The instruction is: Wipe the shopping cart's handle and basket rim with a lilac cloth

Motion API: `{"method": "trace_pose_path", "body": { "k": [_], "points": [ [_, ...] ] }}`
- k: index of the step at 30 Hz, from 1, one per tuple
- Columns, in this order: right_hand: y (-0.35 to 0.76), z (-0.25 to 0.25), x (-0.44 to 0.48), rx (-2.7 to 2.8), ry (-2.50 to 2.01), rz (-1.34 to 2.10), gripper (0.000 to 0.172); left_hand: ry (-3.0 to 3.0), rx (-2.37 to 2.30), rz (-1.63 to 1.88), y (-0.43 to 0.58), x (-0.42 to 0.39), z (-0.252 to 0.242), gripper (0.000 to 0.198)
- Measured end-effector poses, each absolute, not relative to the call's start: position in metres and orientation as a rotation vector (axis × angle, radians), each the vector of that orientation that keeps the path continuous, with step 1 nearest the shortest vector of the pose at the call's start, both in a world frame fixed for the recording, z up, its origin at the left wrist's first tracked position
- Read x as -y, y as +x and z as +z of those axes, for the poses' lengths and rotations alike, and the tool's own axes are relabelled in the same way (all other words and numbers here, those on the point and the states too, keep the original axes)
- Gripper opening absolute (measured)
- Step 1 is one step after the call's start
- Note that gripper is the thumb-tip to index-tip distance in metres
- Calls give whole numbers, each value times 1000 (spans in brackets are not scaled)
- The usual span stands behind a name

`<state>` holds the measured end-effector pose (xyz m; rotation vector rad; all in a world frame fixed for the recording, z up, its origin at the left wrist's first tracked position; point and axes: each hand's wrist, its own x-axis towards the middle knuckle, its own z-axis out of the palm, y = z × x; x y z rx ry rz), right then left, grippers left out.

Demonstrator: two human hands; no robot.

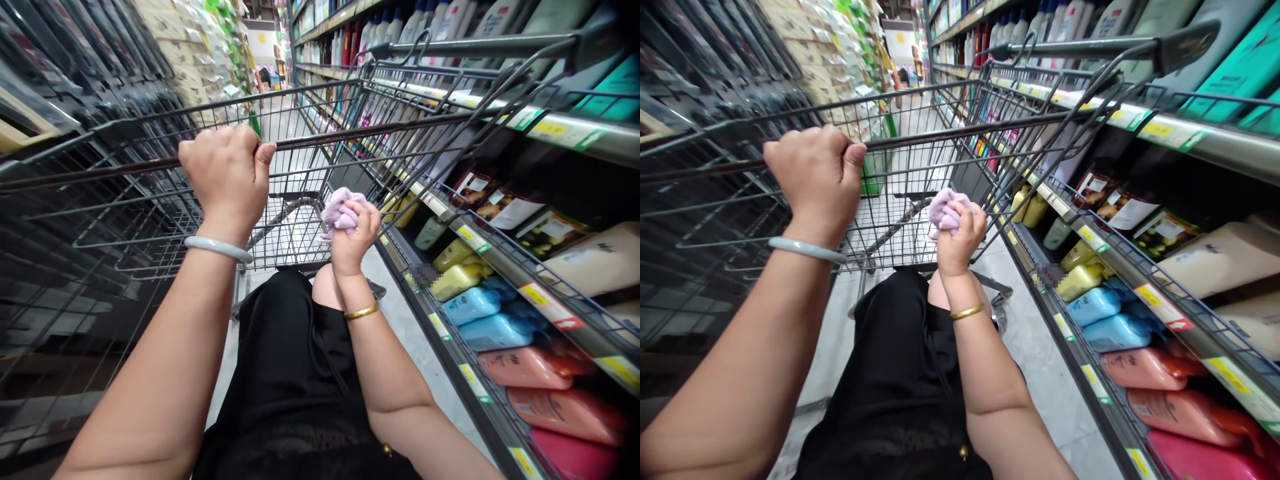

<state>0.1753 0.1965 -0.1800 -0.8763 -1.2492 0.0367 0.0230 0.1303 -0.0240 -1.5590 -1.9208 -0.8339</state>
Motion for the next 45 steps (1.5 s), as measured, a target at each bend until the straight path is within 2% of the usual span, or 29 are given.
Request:
{"method": "trace_pose_path", "body": {
  "k": [7, 14, 21, 28, 32, 36, 42, 45],
  "points": [
    [139, -182, -161, 1561, -823, 81, 22, -1573, 1929, -889, 25, -129, -23, 54],
    [179, -179, -198, 1163, -793, 111, 25, -1559, 1912, -850, 24, -130, -24, 52],
    [144, -177, -166, 1444, -774, 110, 24, -1539, 1896, -846, 21, -132, -27, 53],
    [175, -167, -193, 1219, -830, 174, 25, -1635, 1930, -1031, 23, -129, -24, 44],
    [152, -173, -167, 1395, -885, 196, 27, -1640, 1948, -1060, 25, -129, -23, 46],
    [137, -166, -157, 1614, -726, 176, 27, -1599, 1946, -988, 24, -128, -23, 47],
    [169, -157, -191, 1186, -805, 237, 29, -1615, 1934, -975, 23, -129, -23, 46],
    [161, -161, -179, 1224, -815, 253, 28, -1602, 1935, -981, 24, -130, -24, 46]
  ]
}}
